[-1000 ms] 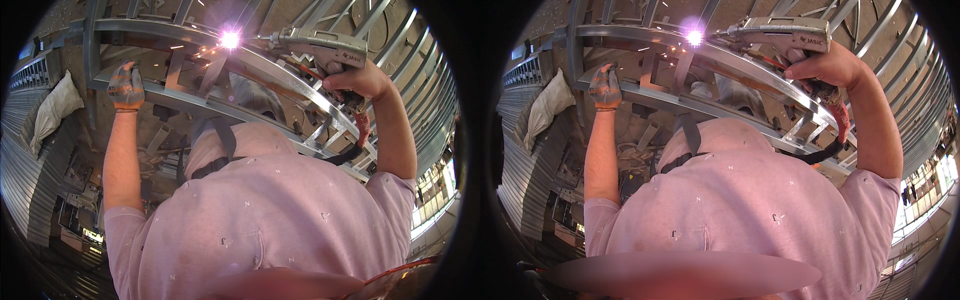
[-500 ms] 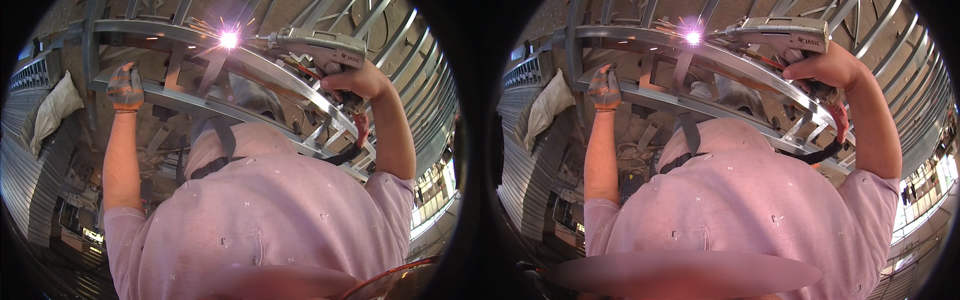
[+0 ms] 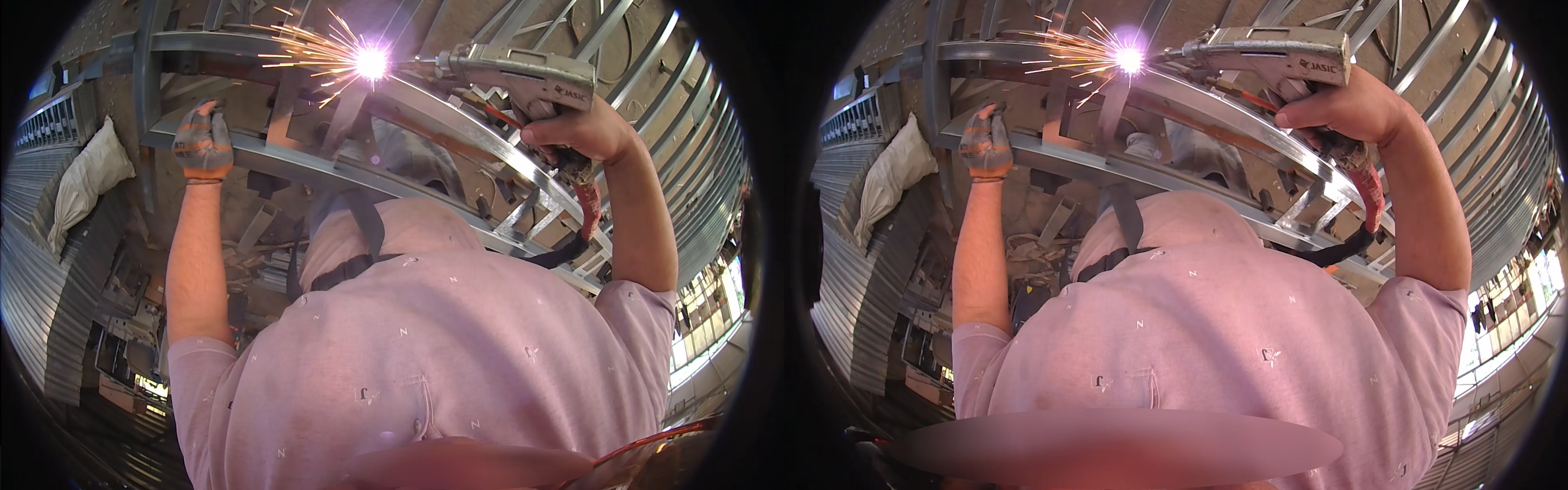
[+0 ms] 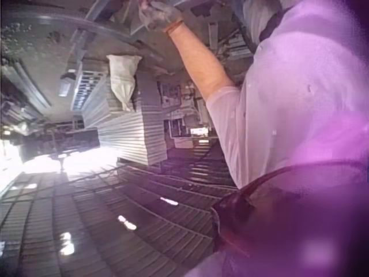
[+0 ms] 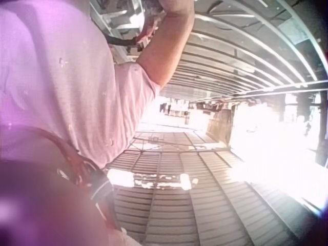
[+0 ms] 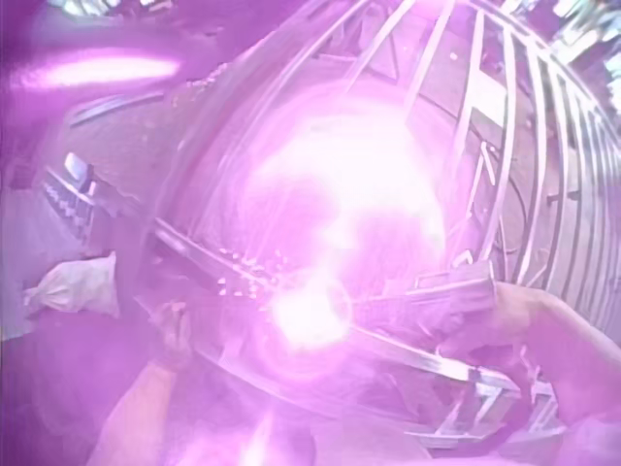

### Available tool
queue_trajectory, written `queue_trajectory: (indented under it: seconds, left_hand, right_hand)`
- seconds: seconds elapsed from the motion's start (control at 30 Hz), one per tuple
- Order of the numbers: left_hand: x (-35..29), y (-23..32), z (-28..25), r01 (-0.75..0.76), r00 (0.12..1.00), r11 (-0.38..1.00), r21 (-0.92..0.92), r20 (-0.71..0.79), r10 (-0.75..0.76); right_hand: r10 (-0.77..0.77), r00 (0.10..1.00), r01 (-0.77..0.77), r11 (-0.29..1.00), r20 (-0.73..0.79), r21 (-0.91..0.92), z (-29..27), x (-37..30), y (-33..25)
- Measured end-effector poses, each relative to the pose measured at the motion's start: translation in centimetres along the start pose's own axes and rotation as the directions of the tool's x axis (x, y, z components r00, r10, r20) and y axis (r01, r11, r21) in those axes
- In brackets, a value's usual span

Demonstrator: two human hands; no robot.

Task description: The person welds a metal frame using a handheld welding torch, moving along seams and joints while sparks fly. They pause briefly to reposition the torch and continue welding different sections of the frame.

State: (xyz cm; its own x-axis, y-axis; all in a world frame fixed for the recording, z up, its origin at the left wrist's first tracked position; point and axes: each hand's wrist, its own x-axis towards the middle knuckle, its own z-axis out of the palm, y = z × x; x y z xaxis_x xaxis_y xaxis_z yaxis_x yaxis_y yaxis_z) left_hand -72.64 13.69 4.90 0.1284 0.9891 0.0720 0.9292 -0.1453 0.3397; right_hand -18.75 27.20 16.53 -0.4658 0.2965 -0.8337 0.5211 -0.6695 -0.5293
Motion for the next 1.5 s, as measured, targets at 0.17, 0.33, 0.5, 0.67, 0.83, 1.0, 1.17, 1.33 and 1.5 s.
queue_trajectory:
  seconds: [0.17, 0.33, 0.5, 0.67, 0.83, 1.0, 1.17, 1.33, 1.5]
  left_hand:
    - [0.01, -0.13, 0.05, 0.001, 1.000, 1.000, 0.013, 0.016, -0.002]
    - [0.15, 0.03, 0.02, -0.005, 1.000, 1.000, 0.014, 0.004, 0.005]
    - [0.16, 0.39, 0.09, 0.003, 1.000, 1.000, -0.006, -0.024, -0.003]
    - [0.40, 0.59, -0.07, -0.011, 0.999, 1.000, -0.024, -0.035, 0.011]
    - [0.11, 0.28, -0.07, 0.004, 1.000, 1.000, 0.027, -0.009, -0.004]
    - [0.18, 0.24, -0.17, 0.007, 1.000, 1.000, -0.004, -0.007, -0.007]
    - [0.21, 0.29, -0.10, 0.006, 1.000, 1.000, 0.012, -0.012, -0.006]
    - [0.06, 0.34, -0.27, 0.015, 0.999, 1.000, 0.025, 0.034, -0.016]
    - [-0.10, 0.16, -0.04, 0.035, 0.999, 0.999, 0.013, 0.022, -0.035]
  right_hand:
    - [-0.004, 1.000, 0.003, 0.999, -0.001, -0.048, -0.13, 0.16, 0.27]
    - [0.033, 0.999, -0.033, 0.999, 0.026, 0.008, -0.22, 0.01, 0.30]
    - [0.031, 0.999, -0.031, 0.999, -0.021, 0.023, 0.14, -0.12, 0.24]
    - [0.026, 1.000, -0.026, 1.000, 0.002, 0.003, 0.48, -0.06, -0.16]
    - [0.007, 1.000, -0.008, 1.000, -0.015, -0.022, 0.36, -0.06, 0.16]
    - [0.023, 1.000, -0.023, 1.000, 0.010, -0.019, 0.31, 0.27, 0.23]
    - [0.016, 1.000, -0.016, 1.000, 0.008, 0.017, 0.34, -0.06, 0.11]
    - [0.003, 1.000, -0.003, 1.000, 0.007, 0.022, 0.56, -0.07, -0.16]
    - [-0.002, 1.000, 0.002, 0.999, 0.009, -0.054, 0.22, 0.19, 0.23]
